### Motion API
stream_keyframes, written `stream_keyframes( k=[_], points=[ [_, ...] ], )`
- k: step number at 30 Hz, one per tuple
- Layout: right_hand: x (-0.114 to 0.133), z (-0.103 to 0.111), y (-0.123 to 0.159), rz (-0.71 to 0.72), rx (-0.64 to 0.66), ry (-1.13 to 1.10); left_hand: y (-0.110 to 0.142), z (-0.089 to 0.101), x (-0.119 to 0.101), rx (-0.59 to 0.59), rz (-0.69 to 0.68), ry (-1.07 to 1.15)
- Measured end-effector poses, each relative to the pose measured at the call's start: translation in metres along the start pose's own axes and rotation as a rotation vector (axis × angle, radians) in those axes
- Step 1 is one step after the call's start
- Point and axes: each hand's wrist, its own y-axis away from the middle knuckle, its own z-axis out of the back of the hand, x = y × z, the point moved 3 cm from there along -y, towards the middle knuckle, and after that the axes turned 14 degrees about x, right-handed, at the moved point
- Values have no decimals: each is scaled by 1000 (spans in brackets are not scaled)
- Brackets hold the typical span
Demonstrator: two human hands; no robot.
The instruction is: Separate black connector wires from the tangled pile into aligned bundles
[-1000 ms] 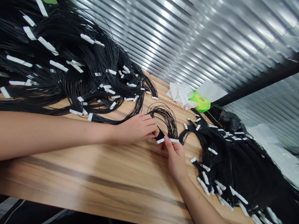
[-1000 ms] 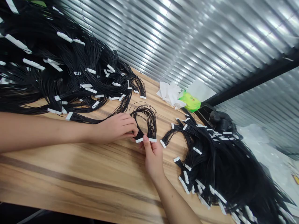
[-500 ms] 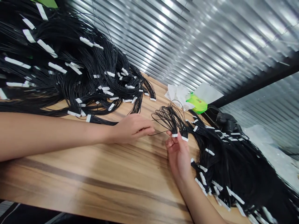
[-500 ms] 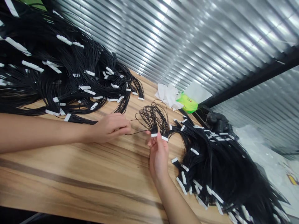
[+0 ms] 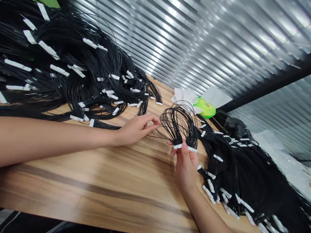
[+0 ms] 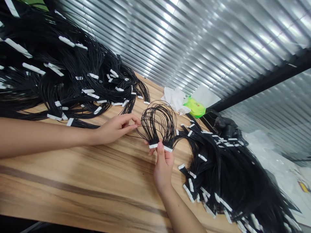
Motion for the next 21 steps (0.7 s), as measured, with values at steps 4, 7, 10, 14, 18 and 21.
stream_keyframes(
  k=[4, 7, 10, 14, 18, 21],
  points=[
    [1, -3, 2, -2, 33, -1, -1, 2, -2, -35, -46, 63],
    [1, -4, 2, -13, 48, -13, -1, 1, -5, -36, -89, 60],
    [-1, -6, 3, -24, 68, -8, -1, 0, -7, -31, -131, 46],
    [-2, -6, 4, -8, 74, 1, 0, 0, -7, -32, -166, 27],
    [-2, -7, 6, 6, 95, 39, 1, 0, -8, -28, -194, 29],
    [0, -9, 6, -2, 126, 47, 2, 0, -9, -48, -176, 33]
  ],
)
